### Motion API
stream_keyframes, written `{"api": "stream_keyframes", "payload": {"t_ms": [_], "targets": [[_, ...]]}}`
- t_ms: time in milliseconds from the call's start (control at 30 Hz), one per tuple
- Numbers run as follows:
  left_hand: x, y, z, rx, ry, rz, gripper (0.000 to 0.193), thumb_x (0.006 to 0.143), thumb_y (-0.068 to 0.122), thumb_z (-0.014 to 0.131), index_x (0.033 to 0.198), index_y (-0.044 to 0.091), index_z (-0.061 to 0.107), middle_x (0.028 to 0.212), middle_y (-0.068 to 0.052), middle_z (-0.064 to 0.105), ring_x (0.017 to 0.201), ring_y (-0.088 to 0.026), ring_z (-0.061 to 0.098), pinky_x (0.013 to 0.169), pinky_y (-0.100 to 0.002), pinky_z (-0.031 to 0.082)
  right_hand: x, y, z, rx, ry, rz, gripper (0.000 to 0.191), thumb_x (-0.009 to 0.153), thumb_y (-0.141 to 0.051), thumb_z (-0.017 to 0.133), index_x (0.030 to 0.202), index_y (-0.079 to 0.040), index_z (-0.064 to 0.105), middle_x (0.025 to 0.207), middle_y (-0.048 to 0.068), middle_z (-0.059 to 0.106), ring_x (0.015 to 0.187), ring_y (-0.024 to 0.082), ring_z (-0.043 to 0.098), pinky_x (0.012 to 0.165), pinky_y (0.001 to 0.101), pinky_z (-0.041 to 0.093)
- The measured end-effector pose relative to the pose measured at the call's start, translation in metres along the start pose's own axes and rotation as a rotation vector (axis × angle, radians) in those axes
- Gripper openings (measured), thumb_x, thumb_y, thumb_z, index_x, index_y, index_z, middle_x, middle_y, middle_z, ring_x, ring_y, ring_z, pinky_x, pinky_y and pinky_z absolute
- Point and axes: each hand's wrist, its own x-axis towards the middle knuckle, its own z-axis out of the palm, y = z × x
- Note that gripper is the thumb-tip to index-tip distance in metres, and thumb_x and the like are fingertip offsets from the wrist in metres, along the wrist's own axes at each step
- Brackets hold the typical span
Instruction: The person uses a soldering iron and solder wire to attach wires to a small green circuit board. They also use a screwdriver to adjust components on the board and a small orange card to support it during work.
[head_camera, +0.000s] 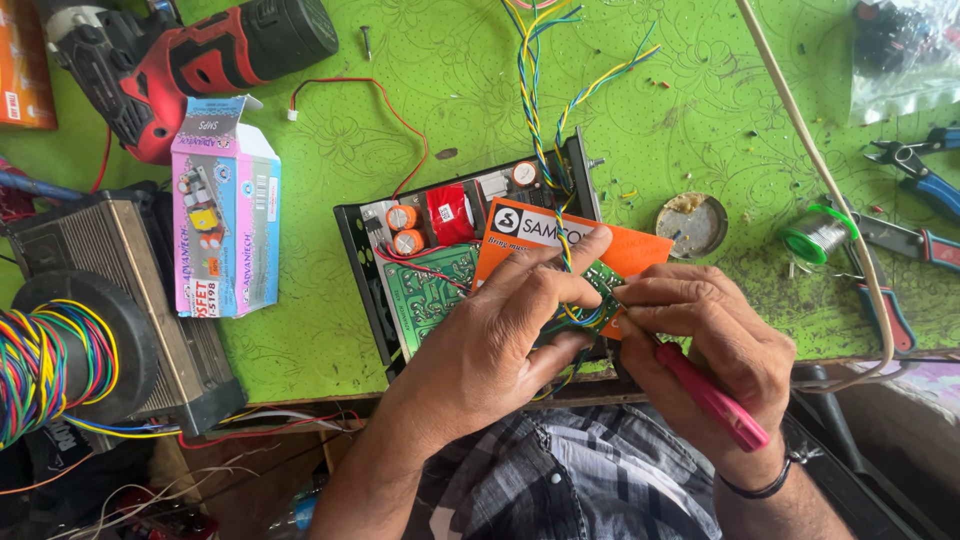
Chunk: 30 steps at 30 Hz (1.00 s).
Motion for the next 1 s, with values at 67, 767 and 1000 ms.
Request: {"api": "stream_keyframes", "payload": {"t_ms": [67, 767, 1000], "targets": [[-0.001, 0.001, 0.001, 0.005, 0.006, 0.006, 0.047, 0.084, 0.002, 0.081, 0.120, 0.008, 0.050, 0.161, -0.011, 0.047, 0.133, -0.034, 0.061, 0.104, -0.040, 0.056, 0.001, -0.001, -0.001, 0.021, -0.016, 0.014, 0.020, 0.081, 0.006, 0.077, 0.094, -0.002, 0.066, 0.104, 0.010, 0.073, 0.102, 0.027, 0.074, 0.092, 0.0360, 0.058], [0.000, 0.004, 0.004, -0.032, 0.064, 0.022, 0.047, 0.084, 0.014, 0.084, 0.118, 0.006, 0.052, 0.151, -0.014, 0.058, 0.126, -0.033, 0.065, 0.098, -0.039, 0.055, -0.038, 0.060, -0.029, 0.212, 0.433, 0.245, 0.004, 0.101, 0.002, 0.072, 0.103, 0.002, 0.068, 0.108, 0.014, 0.073, 0.095, 0.017, 0.068, 0.090, 0.0297, 0.053], [-0.002, -0.002, 0.010, 0.011, 0.095, 0.100, 0.049, 0.086, 0.016, 0.084, 0.120, 0.004, 0.051, 0.150, -0.015, 0.057, 0.128, -0.035, 0.064, 0.101, -0.040, 0.055, -0.022, 0.067, -0.010, -0.029, 0.322, 0.150, 0.007, 0.095, -0.001, 0.077, 0.100, 0.000, 0.073, 0.108, 0.011, 0.075, 0.101, 0.016, 0.071, 0.092, 0.0299, 0.055]]}}
